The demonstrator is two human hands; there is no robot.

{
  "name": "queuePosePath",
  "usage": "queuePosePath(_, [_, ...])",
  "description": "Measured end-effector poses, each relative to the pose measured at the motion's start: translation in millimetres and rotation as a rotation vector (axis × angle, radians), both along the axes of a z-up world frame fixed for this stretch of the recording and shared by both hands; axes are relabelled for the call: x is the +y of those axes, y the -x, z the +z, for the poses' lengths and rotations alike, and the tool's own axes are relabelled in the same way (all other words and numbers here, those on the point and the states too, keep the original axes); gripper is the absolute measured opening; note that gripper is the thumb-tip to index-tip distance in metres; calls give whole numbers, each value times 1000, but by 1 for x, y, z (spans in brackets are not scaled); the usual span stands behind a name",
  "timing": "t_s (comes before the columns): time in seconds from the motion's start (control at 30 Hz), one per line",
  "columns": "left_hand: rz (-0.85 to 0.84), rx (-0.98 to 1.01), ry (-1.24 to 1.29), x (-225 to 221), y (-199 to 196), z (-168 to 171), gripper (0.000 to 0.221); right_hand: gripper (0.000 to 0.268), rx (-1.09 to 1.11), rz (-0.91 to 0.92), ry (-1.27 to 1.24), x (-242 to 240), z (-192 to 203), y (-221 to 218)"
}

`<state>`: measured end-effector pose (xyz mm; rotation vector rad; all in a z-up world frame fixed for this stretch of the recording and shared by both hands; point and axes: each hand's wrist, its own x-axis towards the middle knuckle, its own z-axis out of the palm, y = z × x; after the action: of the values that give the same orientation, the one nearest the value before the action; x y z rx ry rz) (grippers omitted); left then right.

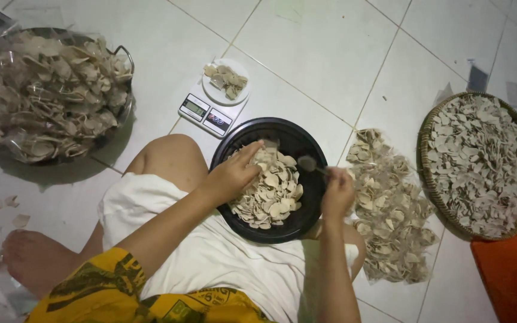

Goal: Weighing and sorting dried crackers into portions using a digital scale

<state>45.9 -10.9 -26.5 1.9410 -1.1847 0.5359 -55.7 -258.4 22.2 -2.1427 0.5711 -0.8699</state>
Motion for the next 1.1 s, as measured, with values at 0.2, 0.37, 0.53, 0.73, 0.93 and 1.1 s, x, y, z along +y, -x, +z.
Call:
queuePosePath(0.2, [41,55,51,8,-2,-15,18,21,250,-81,-372,-17,-121,-26])
queuePosePath(0.37, [46,45,30,10,-4,4,12,29,73,-84,-1121,-19,-189,-44])
queuePosePath(0.53, [25,87,33,9,-8,-1,10,36,13,-105,-1314,-34,-205,-43])
queuePosePath(0.73, [44,134,27,8,-12,-2,11,34,-24,-60,-1393,-37,-217,-42])
queuePosePath(0.93, [86,109,46,4,-11,-7,8,36,-120,-54,-1341,-40,-191,-33])
queuePosePath(1.1, [40,60,42,-1,-8,-15,6,29,-148,-86,-1264,-17,-58,-12])
